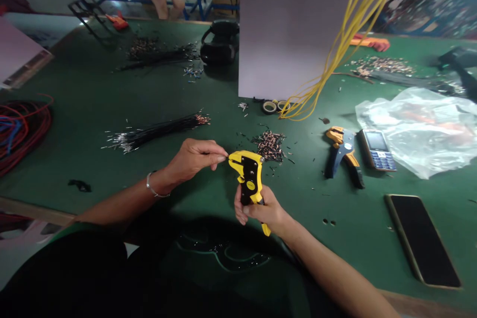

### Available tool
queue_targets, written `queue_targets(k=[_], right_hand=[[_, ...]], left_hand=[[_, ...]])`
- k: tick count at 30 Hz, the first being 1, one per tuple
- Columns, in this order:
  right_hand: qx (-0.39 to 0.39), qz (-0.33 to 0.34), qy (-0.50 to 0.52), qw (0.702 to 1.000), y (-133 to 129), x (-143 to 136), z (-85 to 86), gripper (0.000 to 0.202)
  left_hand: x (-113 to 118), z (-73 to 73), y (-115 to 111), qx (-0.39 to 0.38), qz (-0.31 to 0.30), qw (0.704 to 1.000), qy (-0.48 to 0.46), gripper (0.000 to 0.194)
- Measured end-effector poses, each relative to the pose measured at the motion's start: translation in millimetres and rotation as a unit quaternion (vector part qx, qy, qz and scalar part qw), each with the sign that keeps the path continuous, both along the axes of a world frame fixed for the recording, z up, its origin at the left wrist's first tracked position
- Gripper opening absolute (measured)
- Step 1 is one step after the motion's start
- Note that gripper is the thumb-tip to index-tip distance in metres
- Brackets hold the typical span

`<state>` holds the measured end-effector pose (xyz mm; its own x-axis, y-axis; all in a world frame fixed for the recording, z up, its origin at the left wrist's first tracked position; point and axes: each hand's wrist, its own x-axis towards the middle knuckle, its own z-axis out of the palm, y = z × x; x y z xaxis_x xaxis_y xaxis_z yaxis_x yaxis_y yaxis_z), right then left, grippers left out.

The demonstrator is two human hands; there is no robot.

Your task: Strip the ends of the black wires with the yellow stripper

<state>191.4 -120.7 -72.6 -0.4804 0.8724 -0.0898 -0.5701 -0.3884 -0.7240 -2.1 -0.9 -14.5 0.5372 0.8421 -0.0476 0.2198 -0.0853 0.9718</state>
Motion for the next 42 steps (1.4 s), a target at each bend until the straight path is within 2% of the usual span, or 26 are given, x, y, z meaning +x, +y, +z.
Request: queue_targets(k=[11, 19, 28, 38, 42], right_hand=[[-0.025, -0.027, -0.014, 0.999, -2.5, -1.0, -3.1, 0.018], [-0.037, -0.055, -0.059, 0.996, -3.2, -1.9, -6.6, 0.02], [-0.044, -0.048, -0.08, 0.995, 0.6, -2.1, -8.8, 0.02], [-0.057, -0.055, -0.092, 0.993, 0.4, -2.1, -12.6, 0.018], [-0.053, -0.051, -0.084, 0.994, 2.2, -2.8, -14.0, 0.019]], left_hand=[[0.8, -3.8, 5.0, 0.02, -0.009, 1.0, 0.005, 0.01], [1.2, -13.3, 9.5, 0.03, -0.011, 0.999, 0.017, 0.01], [1.4, -18.1, 12.9, 0.034, -0.011, 0.999, 0.022, 0.011], [2.8, -25.8, 17.6, -0.004, -0.009, 1.0, 0.013, 0.011], [2.8, -24.7, 17.5, -0.022, -0.004, 1.0, 0.011, 0.01]])
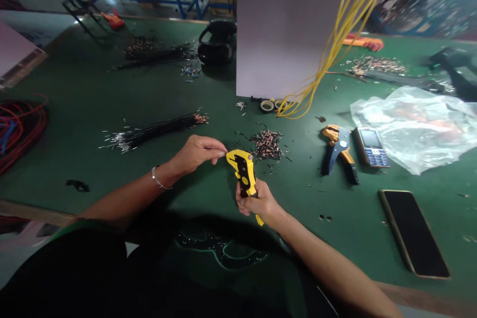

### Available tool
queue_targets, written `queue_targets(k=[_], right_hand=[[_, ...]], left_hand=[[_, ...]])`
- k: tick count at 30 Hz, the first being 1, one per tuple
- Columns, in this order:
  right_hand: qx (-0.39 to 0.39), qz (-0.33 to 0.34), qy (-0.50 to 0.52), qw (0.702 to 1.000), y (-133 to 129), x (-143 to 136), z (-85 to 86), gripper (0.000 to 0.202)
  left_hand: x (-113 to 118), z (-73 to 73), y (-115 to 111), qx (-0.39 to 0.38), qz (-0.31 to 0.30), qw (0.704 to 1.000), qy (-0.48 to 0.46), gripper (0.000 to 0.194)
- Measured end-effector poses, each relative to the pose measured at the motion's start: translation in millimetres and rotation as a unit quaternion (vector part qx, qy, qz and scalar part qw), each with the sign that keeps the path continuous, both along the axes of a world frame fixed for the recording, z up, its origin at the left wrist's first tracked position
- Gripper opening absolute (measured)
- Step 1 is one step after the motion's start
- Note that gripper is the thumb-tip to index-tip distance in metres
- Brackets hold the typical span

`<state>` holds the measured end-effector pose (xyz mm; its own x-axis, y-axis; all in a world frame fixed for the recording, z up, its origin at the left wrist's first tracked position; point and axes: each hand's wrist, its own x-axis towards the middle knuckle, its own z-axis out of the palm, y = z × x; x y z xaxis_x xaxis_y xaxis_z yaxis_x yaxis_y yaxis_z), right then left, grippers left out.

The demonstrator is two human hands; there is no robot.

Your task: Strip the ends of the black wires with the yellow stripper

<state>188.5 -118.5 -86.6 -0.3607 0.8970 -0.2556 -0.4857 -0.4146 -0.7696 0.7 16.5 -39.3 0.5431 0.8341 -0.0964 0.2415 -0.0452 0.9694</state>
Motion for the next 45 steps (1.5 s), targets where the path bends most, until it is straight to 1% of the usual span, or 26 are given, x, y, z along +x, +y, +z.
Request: queue_targets(k=[4, 7, 11, 14, 18, 22, 24, 27, 29, 32, 35, 41, 45], right_hand=[[0.025, 0.009, 0.018, 0.999, 3.7, -0.3, 0.2, 0.021], [0.05, 0.006, 0.024, 0.998, 6.1, 1.8, 1.8, 0.022], [0.084, -0.012, -0.017, 0.996, 8.7, 7.7, 6.7, 0.023], [0.103, -0.035, -0.055, 0.993, 10.6, 11.2, 9.7, 0.026], [0.108, -0.078, -0.092, 0.987, 11.4, 12.1, 8.7, 0.031], [0.103, -0.08, -0.097, 0.987, 10.2, 10.1, 9.9, 0.036], [0.099, -0.087, -0.098, 0.986, 10.4, 8.4, 14.6, 0.038], [0.099, -0.11, -0.088, 0.985, 13.8, 6.2, 26.4, 0.04], [0.102, -0.128, -0.08, 0.983, 17.7, 5.8, 35.2, 0.04], [0.101, -0.149, -0.073, 0.981, 23.6, 6.3, 45.7, 0.042], [0.109, -0.147, -0.075, 0.98, 27.4, 6.2, 52.0, 0.039], [0.155, -0.128, -0.1, 0.974, 29.3, 0.2, 60.4, 0.025], [0.152, -0.134, -0.086, 0.976, 29.6, -2.1, 62.2, 0.02]], left_hand=[[-0.9, 8.5, -4.3, 0.015, -0.004, 1.0, 0.009, 0.011], [-1.2, 16.5, -8.6, 0.053, 0.027, 0.998, 0.025, 0.01], [-1.3, 23.7, -13.8, 0.091, 0.053, 0.993, 0.046, 0.01], [-1.7, 25.6, -17.6, 0.166, 0.068, 0.982, 0.055, 0.009], [-2.0, 24.3, -21.5, 0.304, 0.078, 0.947, 0.068, 0.012], [-1.5, 20.6, -23.9, 0.429, 0.078, 0.897, 0.073, 0.013], [-1.0, 19.3, -26.0, 0.473, 0.074, 0.875, 0.075, 0.014], [0.1, 18.6, -31.0, 0.513, 0.054, 0.854, 0.071, 0.014], [1.0, 18.6, -35.2, 0.525, 0.037, 0.848, 0.063, 0.014], [2.5, 18.9, -41.8, 0.528, 0.017, 0.847, 0.059, 0.013], [3.6, 19.5, -48.5, 0.525, 0.002, 0.85, 0.054, 0.013], [3.2, 21.2, -57.4, 0.496, -0.03, 0.867, 0.03, 0.013], [5.1, 26.6, -57.1, 0.467, -0.034, 0.884, 0.0, 0.012]])
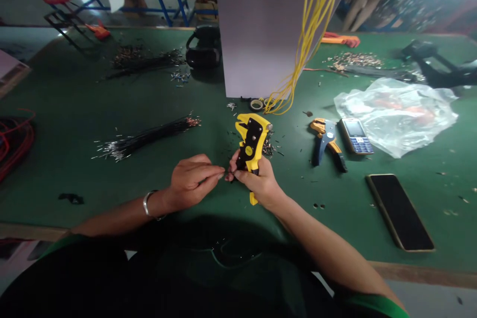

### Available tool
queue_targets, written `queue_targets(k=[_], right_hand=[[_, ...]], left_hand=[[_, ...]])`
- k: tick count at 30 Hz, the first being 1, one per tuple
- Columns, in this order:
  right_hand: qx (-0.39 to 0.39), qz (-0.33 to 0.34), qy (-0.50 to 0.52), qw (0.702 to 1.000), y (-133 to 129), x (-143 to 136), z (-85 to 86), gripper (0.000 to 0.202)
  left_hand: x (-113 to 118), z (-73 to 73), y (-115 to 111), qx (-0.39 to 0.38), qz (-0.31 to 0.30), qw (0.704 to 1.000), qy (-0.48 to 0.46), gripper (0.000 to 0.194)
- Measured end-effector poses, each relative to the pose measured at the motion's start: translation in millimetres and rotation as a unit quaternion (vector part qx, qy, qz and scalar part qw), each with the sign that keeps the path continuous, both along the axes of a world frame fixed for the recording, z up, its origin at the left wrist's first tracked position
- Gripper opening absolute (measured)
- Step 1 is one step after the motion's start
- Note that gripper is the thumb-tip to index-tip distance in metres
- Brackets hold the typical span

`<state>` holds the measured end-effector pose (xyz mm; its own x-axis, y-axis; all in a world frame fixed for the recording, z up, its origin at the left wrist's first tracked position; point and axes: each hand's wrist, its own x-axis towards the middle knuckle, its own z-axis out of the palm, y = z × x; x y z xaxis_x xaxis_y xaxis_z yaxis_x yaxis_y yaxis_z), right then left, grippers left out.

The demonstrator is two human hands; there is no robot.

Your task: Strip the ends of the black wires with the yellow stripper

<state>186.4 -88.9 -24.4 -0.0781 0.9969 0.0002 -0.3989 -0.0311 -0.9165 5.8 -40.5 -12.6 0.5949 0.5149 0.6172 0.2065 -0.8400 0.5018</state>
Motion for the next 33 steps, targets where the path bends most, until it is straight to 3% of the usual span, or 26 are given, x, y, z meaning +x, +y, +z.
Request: queue_targets(k=[9, 15, 22, 33], right_hand=[[-0.024, 0.022, 0.077, 0.996, 1.8, 1.4, 0.3, 0.024], [-0.01, 0.025, 0.03, 0.999, 1.7, 0.8, -5.8, 0.018], [0.023, 0.031, -0.04, 0.998, -1.4, -3.7, -5.5, 0.015], [0.04, 0.024, -0.06, 0.997, 0.1, -0.7, -2.9, 0.007]], left_hand=[[2.4, 8.8, 6.7, -0.242, -0.026, 0.97, 0.031, 0.014], [3.7, 12.1, 6.7, -0.214, -0.036, 0.973, 0.075, 0.014], [3.2, 12.9, 3.8, -0.255, -0.036, 0.964, 0.071, 0.018], [4.2, 15.4, 1.9, -0.309, -0.047, 0.947, 0.067, 0.019]])
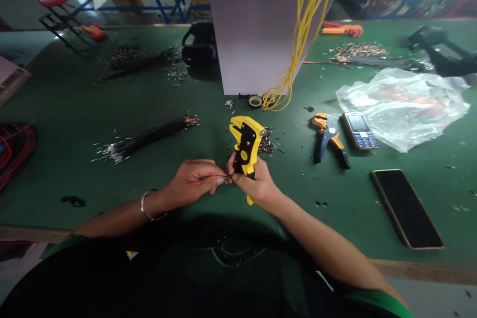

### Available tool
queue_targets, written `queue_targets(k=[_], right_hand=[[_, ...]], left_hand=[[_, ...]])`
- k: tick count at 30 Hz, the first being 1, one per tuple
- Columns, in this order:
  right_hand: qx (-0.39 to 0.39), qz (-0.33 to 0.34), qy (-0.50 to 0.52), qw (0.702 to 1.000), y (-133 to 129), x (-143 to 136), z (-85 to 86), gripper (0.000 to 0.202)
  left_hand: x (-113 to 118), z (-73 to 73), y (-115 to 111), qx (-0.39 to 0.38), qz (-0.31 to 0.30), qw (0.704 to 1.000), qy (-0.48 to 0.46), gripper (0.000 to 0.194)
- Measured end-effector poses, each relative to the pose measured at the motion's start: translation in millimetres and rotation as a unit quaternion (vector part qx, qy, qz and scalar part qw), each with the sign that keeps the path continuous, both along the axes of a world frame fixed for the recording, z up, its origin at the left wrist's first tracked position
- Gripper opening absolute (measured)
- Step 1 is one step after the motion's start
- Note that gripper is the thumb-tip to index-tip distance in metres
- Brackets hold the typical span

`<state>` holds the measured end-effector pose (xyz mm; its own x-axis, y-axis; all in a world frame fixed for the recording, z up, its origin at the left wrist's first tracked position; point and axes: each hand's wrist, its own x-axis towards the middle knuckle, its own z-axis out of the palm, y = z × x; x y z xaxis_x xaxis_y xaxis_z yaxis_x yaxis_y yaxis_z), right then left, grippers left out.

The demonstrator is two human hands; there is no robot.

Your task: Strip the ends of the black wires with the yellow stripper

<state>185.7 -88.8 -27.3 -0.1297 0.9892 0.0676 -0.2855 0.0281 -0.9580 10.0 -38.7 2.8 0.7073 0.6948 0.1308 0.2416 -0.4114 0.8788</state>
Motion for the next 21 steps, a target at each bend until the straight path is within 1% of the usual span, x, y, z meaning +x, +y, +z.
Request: queue_targets(k=[2, 4, 8, 10, 12, 14, 16, 18, 19, 21], right_hand=[[0.01, -0.006, -0.01, 1.0, -0.1, 0.8, -0.5, 0.006], [0.016, -0.009, -0.002, 1.0, -0.2, 1.5, -2.6, 0.007], [0.01, -0.003, 0.039, 0.999, 0.3, 2.7, -8.0, 0.01], [0.005, -0.001, 0.046, 0.999, 0.7, 3.5, -9.1, 0.012], [0.004, -0.008, 0.048, 0.999, 1.4, 4.9, -8.6, 0.013], [-0.001, -0.022, 0.05, 0.998, 2.9, 7.3, -7.0, 0.015], [-0.016, -0.037, 0.044, 0.998, 5.2, 10.5, -5.8, 0.019], [-0.038, -0.048, 0.008, 0.998, 7.6, 12.7, -6.1, 0.023], [-0.053, -0.047, -0.02, 0.997, 8.7, 12.4, -7.1, 0.025], [-0.088, -0.026, -0.082, 0.992, 10.3, 7.2, -10.6, 0.029]], left_hand=[[-0.2, 0.7, 0.0, -0.001, 0.005, 1.0, 0.005, 0.018], [-0.3, 1.2, 0.6, -0.024, 0.004, 1.0, 0.008, 0.017], [0.1, 0.8, 2.6, -0.127, -0.001, 0.992, 0.027, 0.018], [0.5, -1.1, 3.6, -0.182, -0.004, 0.983, 0.035, 0.017], [0.5, -4.2, 4.5, -0.219, -0.002, 0.975, 0.037, 0.017], [-0.9, -6.9, 6.5, -0.225, 0.025, 0.973, 0.038, 0.017], [-4.9, -5.8, 10.3, -0.206, 0.077, 0.975, 0.024, 0.015], [-11.0, 3.3, 16.1, -0.195, 0.126, 0.972, -0.016, 0.013], [-14.0, 11.6, 19.4, -0.205, 0.138, 0.968, -0.048, 0.012], [-17.3, 34.7, 25.5, -0.244, 0.134, 0.953, -0.116, 0.008]])
